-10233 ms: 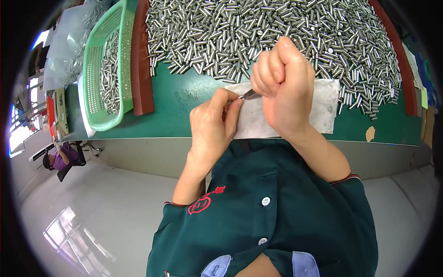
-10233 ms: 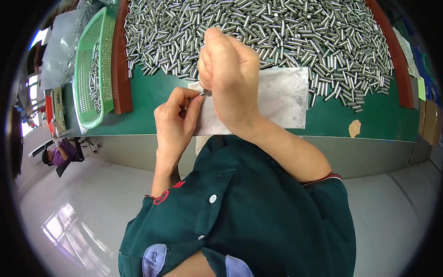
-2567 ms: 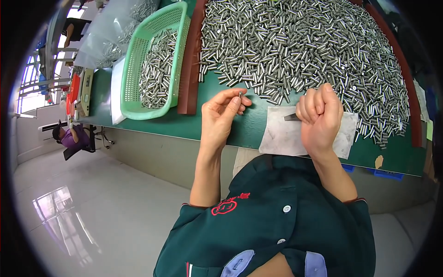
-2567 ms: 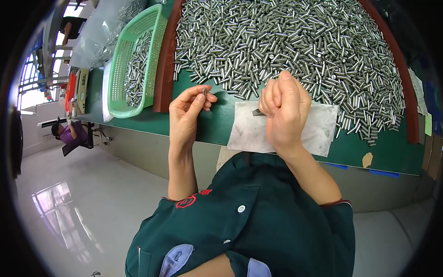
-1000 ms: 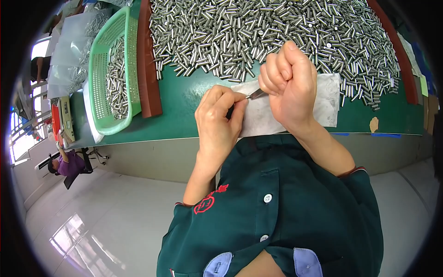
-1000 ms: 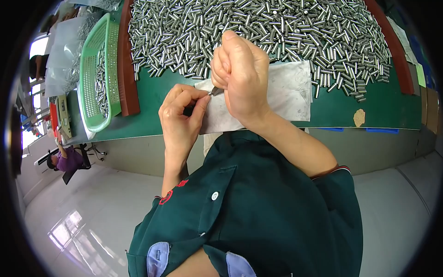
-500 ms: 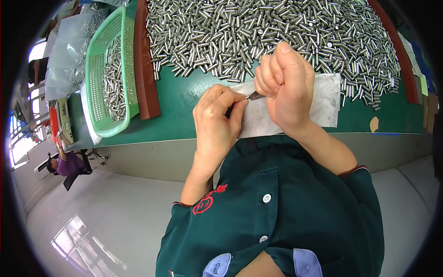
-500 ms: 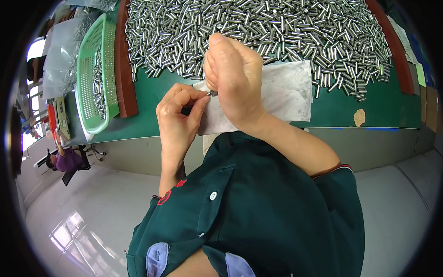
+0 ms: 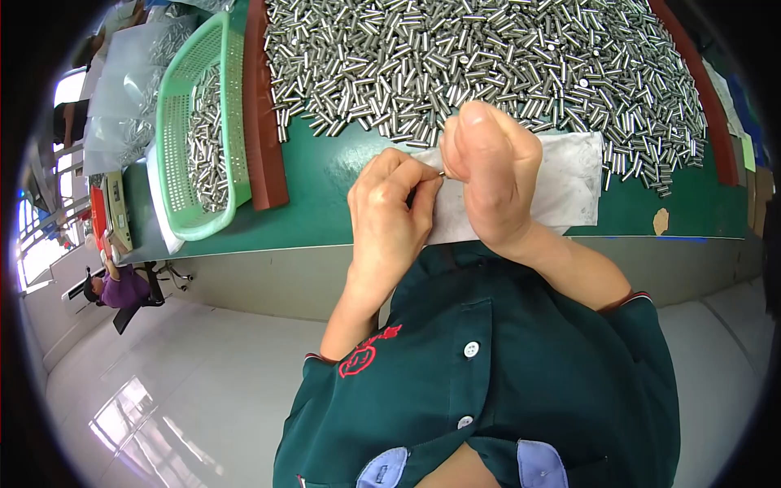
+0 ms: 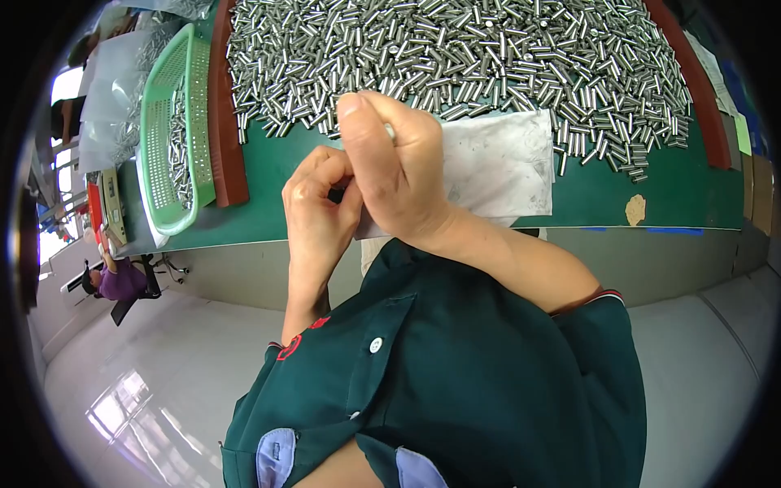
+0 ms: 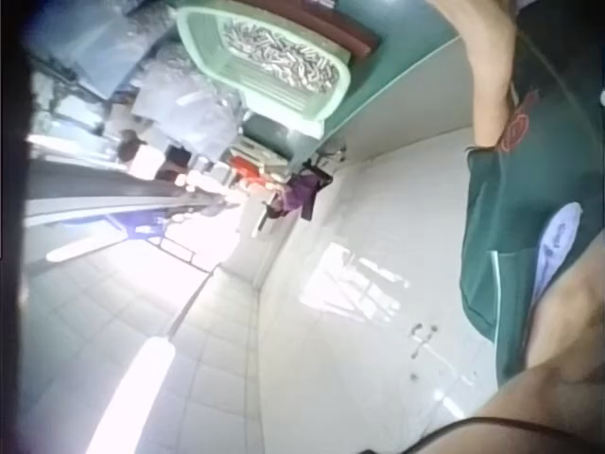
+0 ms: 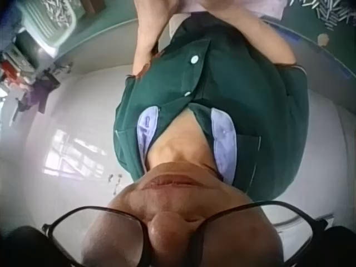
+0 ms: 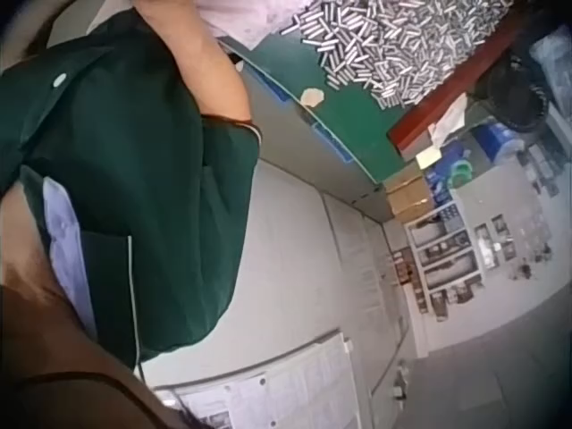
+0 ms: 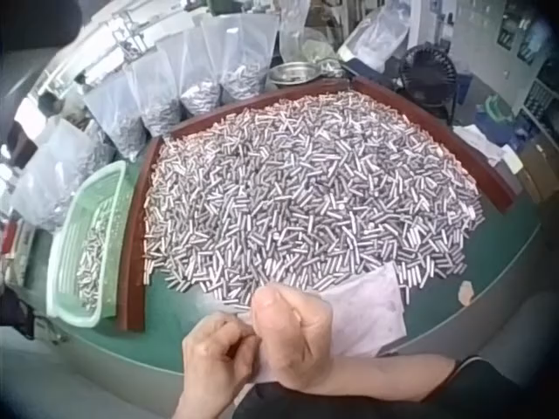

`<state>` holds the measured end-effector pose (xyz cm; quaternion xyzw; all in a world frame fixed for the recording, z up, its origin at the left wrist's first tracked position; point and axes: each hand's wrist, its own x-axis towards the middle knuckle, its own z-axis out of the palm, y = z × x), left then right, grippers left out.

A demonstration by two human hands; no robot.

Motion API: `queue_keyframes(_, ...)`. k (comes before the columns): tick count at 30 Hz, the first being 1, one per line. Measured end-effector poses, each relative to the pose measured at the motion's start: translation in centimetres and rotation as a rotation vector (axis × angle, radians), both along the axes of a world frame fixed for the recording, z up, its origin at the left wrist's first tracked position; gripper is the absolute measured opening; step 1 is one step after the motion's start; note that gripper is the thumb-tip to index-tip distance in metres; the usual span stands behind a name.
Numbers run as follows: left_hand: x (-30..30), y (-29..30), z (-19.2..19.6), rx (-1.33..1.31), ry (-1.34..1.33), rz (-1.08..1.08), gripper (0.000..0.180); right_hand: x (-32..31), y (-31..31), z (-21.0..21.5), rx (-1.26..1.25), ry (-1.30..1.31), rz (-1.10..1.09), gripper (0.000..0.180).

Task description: Inspecting and cleaning small metal pins at a factory workbench using a small hand tool.

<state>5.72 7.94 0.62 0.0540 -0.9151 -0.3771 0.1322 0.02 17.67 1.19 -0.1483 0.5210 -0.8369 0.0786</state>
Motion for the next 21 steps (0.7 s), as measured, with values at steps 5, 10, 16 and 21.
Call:
queue_keyframes(5,0.3,0.0,0.2,0.197,0.040,0.056,0.009,0.0,0.2,0.2,-0.129,-0.116,-0.026,0.034)
queue_keyframes(10,0.6,-1.1,0.2,0.890,-0.076,0.046,0.016,-0.3,0.4,0.2,-0.174,-0.152,0.001,0.035)
queue_keyframes(16,0.7,-1.4,-0.7,0.878,-0.020,0.011,0.013,-0.4,0.4,0.2,-0.186,-0.153,0.012,0.035)
queue_keyframes(21,0.5,-1.3,-0.9,0.824,-0.010,0.005,0.014,-0.4,0.3,0.1,-0.191,-0.137,0.002,0.035)
